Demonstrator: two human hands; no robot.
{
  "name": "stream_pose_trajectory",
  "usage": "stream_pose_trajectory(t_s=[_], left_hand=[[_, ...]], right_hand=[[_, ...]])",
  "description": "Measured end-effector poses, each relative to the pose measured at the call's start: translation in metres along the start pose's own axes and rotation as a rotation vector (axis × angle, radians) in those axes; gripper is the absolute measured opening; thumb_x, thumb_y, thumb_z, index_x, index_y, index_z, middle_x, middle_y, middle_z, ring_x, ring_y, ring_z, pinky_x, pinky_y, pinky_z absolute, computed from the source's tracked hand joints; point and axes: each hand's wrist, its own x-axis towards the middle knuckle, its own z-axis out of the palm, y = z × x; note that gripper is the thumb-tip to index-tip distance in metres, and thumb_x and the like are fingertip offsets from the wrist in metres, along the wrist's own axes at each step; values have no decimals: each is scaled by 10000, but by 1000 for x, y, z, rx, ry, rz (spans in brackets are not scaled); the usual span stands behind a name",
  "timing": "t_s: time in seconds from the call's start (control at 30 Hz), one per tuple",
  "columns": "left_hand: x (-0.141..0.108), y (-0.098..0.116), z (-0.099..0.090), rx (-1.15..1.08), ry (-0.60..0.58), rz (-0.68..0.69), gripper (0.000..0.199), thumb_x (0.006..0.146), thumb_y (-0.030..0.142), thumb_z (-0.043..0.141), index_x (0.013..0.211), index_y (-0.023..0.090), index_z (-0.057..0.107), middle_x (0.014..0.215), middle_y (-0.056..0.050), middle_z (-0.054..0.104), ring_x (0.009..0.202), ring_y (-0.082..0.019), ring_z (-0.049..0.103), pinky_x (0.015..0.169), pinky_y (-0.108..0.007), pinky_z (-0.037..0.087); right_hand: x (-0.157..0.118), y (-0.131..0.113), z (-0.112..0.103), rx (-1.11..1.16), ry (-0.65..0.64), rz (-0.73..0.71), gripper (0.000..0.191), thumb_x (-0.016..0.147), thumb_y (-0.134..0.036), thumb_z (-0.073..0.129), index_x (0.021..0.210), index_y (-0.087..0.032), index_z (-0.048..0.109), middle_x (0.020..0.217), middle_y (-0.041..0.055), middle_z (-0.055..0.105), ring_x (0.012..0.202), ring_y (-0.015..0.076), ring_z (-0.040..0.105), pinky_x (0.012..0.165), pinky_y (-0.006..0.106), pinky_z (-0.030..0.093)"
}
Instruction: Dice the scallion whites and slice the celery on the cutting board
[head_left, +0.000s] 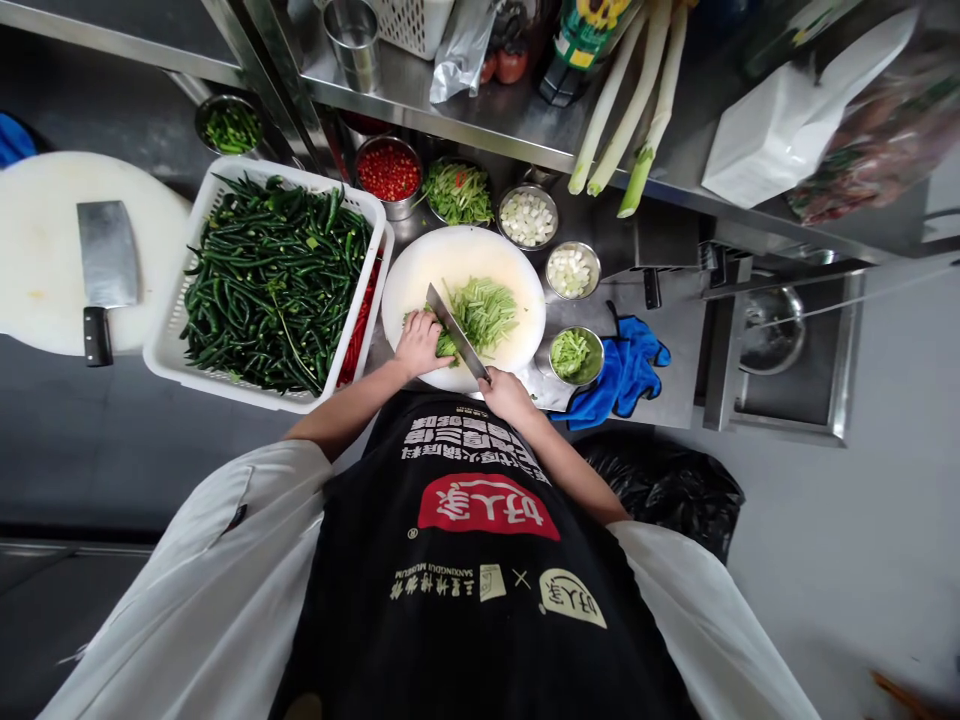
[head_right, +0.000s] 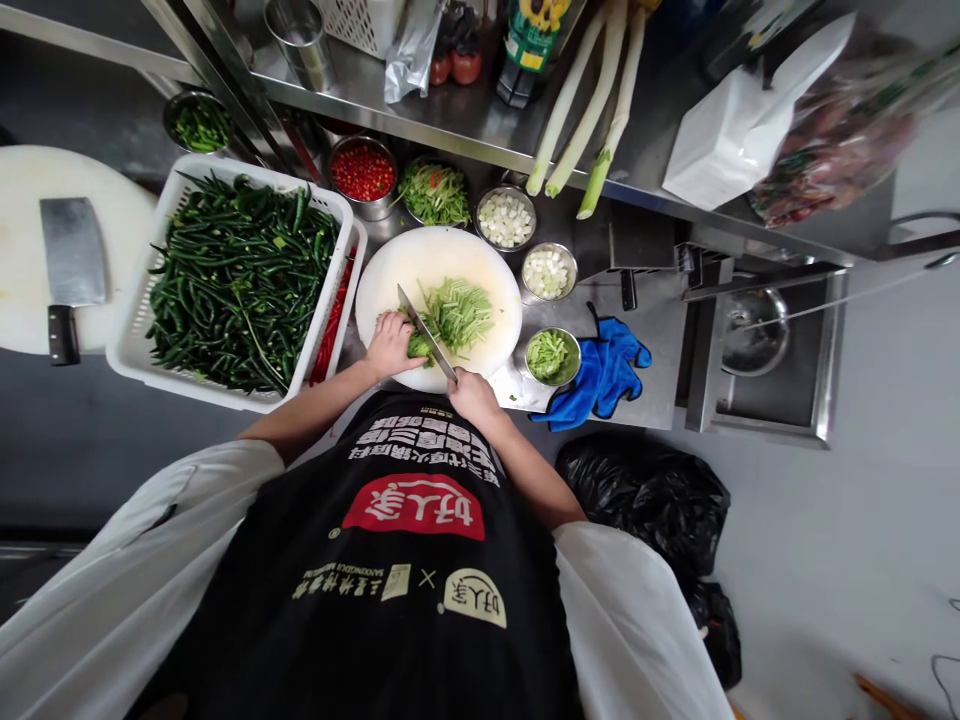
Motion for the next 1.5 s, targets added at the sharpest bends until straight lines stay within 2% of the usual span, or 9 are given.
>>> stream_pose_trajectory(t_s=[0.2,0.4,0.63,0.87,0.97,1.07,1.23,1.37,1.5], left_hand=[[8,-13,16,7,-25,21,655,805,484,785,1317,102,643,1490,-271,530,1457,-476,443,1290,-644,287],[8,-16,24,19,-47,21,675,795,443,773,1356,97,625,1519,-277,514,1469,-476,433,1283,-636,290],[-3,-3,20,21,-30,-90,835,783,440,796,1491,90,523,1658,-286,406,1539,-476,377,1300,-622,245],[7,-6,6,63,-41,-130,585,844,235,721,1402,116,596,1497,-249,582,1412,-411,527,1213,-524,420],[12,-16,1,50,-35,-171,542,841,137,710,1374,137,608,1414,-221,645,1327,-362,606,1168,-467,489],[15,-26,-2,-26,4,-238,549,832,93,704,1366,170,605,1390,-199,681,1287,-335,660,1128,-461,539],[20,-28,-10,-230,171,-510,614,847,142,703,1433,198,529,1272,-147,756,1148,-294,750,1021,-457,618],[61,-28,-31,-374,320,-564,634,853,153,685,1453,165,483,1301,-159,739,1149,-248,753,1039,-398,620],[168,-35,-64,-467,426,-475,652,832,181,689,1449,176,479,1302,-143,730,1161,-250,753,1068,-405,611]], right_hand=[[7,-3,3,3,-48,26,316,1086,-316,497,1241,-148,715,1185,189,789,1101,312,751,883,318,520],[49,-25,10,37,-47,34,366,1092,-270,456,1252,-99,737,1242,214,776,1145,297,745,940,303,526],[75,-39,14,65,-7,10,358,1084,-260,469,1294,-107,716,1268,203,768,1178,288,729,993,310,524],[73,-30,12,90,6,-7,320,1093,-268,490,1250,-133,734,1231,177,785,1136,266,742,948,282,517],[69,-24,9,147,25,-24,280,1084,-293,530,1178,-145,748,1162,159,800,1050,259,756,865,272,519],[59,-11,6,309,34,-37,259,1070,-328,560,1079,-150,748,962,108,804,878,233,755,763,260,514],[40,31,2,652,53,6,259,1031,-373,557,1044,-171,719,612,-11,653,548,198,640,598,270,487],[34,81,-1,763,163,82,232,986,-402,568,942,-202,677,575,-17,611,511,198,617,567,275,471],[35,125,0,789,258,180,221,977,-409,543,872,-231,620,591,-3,619,531,202,628,574,277,455]])
